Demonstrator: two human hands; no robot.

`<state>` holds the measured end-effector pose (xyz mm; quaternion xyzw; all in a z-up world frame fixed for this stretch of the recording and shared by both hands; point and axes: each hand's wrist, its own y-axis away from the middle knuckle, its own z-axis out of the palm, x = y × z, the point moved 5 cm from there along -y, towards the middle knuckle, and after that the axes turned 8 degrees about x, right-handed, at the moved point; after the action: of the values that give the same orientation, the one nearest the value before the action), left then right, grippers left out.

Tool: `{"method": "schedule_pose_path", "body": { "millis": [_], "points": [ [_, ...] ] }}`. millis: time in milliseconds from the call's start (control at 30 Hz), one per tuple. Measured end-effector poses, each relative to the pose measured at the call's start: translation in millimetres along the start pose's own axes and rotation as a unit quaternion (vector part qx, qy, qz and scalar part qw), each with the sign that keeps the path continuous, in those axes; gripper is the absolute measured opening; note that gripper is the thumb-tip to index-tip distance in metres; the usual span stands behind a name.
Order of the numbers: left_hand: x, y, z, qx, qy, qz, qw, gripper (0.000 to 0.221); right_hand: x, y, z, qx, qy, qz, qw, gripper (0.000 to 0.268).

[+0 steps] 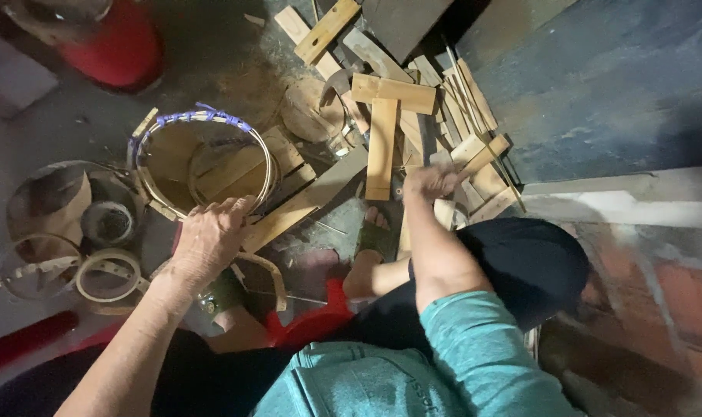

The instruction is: Assembling a wooden percussion instrument by fitting circular hoops into a rectangular frame and securing them with adhesive strips.

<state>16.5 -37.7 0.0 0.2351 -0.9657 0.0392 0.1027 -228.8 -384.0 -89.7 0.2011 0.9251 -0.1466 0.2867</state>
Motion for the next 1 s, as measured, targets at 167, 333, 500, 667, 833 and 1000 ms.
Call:
{"method": "schedule_pose_path", "body": {
  "millis": [167,333,500,667,833,1000],
  "points": [
    [2,-4,-8,-0.015,0.021,0.007,1.0,0.032,-66,-177,137,-0.186,-0.081,-0.219,0.954,0.02],
    [2,-5,-12,-0.016,0.045,0.015,0.999,0.036,-184,-242,32,-0.338,-0.08,-0.462,0.816,0.019],
    [-4,-1,4,0.038,-0.01,0.047,0.998,0.039,-155,-138,-63,-0.446,0.06,-0.352,0.821,0.025],
    [19,10,-18,0.108,-0.091,0.03,0.989,0.037,16,-132,31,-0.493,-0.066,-0.108,0.861,0.039],
    [16,22,-8,0.14,-0.087,0.005,0.986,0.052,83,-148,113,-0.396,0.174,-0.23,0.872,0.058],
    [10,27,3,0.086,-0.091,-0.049,0.991,0.057,87,-141,132,-0.404,0.162,-0.315,0.843,0.034]
  ]
}}
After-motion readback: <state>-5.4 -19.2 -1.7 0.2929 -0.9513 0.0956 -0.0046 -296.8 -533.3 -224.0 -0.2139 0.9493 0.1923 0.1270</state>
